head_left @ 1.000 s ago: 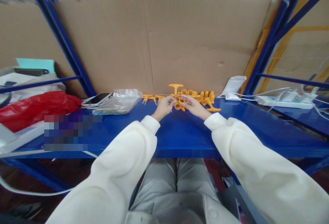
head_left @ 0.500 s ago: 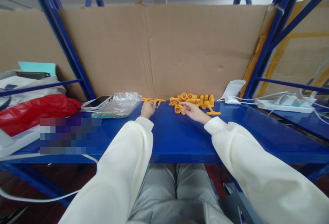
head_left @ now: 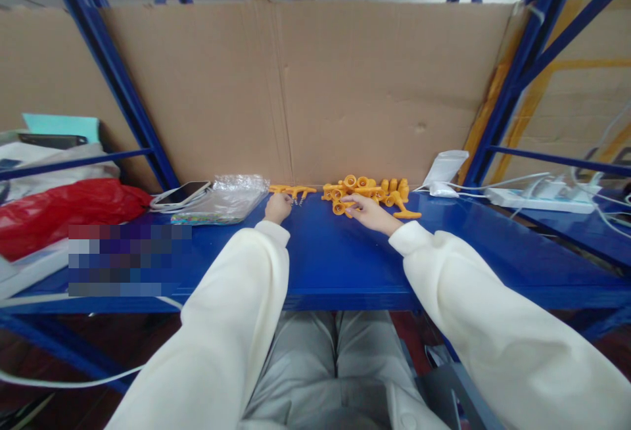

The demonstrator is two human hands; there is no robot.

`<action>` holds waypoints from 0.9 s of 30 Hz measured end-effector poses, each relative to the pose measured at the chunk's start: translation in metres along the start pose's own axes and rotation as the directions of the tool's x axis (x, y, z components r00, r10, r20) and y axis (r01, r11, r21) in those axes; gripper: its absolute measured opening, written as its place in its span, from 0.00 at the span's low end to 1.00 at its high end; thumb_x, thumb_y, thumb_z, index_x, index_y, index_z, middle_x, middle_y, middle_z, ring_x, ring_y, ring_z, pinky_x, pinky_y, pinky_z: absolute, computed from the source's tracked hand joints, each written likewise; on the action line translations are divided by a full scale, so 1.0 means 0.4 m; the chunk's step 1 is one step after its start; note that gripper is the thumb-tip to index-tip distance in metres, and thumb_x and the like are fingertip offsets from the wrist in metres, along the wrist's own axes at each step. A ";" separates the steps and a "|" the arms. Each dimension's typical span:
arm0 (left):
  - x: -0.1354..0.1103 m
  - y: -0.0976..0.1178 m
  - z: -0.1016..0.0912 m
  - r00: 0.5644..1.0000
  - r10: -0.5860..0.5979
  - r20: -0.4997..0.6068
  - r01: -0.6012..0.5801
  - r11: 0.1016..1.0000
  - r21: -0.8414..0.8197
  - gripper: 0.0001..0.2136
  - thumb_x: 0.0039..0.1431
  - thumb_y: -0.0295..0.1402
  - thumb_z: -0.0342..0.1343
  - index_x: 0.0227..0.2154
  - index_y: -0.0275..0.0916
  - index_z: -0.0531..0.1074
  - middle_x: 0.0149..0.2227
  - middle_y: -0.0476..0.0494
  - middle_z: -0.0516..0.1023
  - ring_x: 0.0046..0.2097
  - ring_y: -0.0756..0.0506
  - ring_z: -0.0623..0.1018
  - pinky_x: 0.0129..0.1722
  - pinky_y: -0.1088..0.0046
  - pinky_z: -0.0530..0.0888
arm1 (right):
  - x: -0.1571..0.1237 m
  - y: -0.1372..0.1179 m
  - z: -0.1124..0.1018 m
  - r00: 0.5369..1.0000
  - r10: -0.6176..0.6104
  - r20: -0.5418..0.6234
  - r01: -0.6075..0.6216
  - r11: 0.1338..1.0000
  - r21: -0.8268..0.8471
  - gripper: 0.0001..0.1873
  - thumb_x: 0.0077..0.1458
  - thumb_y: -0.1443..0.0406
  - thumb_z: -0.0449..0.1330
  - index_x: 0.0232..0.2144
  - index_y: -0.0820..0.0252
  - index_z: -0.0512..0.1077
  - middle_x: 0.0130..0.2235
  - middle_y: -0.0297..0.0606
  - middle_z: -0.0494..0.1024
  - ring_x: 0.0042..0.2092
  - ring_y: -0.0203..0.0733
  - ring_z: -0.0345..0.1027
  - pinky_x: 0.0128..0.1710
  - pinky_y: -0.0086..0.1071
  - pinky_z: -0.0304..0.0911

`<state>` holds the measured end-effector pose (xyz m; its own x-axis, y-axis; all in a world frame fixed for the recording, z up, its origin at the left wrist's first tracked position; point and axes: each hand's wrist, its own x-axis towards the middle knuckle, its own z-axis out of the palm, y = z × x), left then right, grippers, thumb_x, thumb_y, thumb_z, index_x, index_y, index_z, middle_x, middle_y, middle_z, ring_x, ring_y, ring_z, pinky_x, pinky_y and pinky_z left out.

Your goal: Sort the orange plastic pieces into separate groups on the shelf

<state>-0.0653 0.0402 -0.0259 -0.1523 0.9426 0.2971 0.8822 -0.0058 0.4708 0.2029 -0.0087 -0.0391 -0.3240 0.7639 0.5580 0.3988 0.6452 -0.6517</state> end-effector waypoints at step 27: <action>0.004 0.033 0.044 0.959 0.275 0.065 -0.277 0.961 0.025 0.21 0.56 0.23 0.55 0.53 0.36 0.78 0.53 0.38 0.82 0.57 0.39 0.79 0.63 0.64 0.70 | -0.022 0.010 -0.188 0.786 0.416 -0.457 -0.618 0.527 -0.584 0.19 0.58 0.67 0.58 0.51 0.69 0.73 0.53 0.64 0.75 0.57 0.64 0.71 0.55 0.51 0.66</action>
<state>-0.0461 0.0474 -0.0338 0.1251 0.9243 0.3607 0.9007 -0.2583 0.3494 0.2720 -0.0138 -0.0078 0.3034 0.8638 0.4022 0.9109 -0.1392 -0.3883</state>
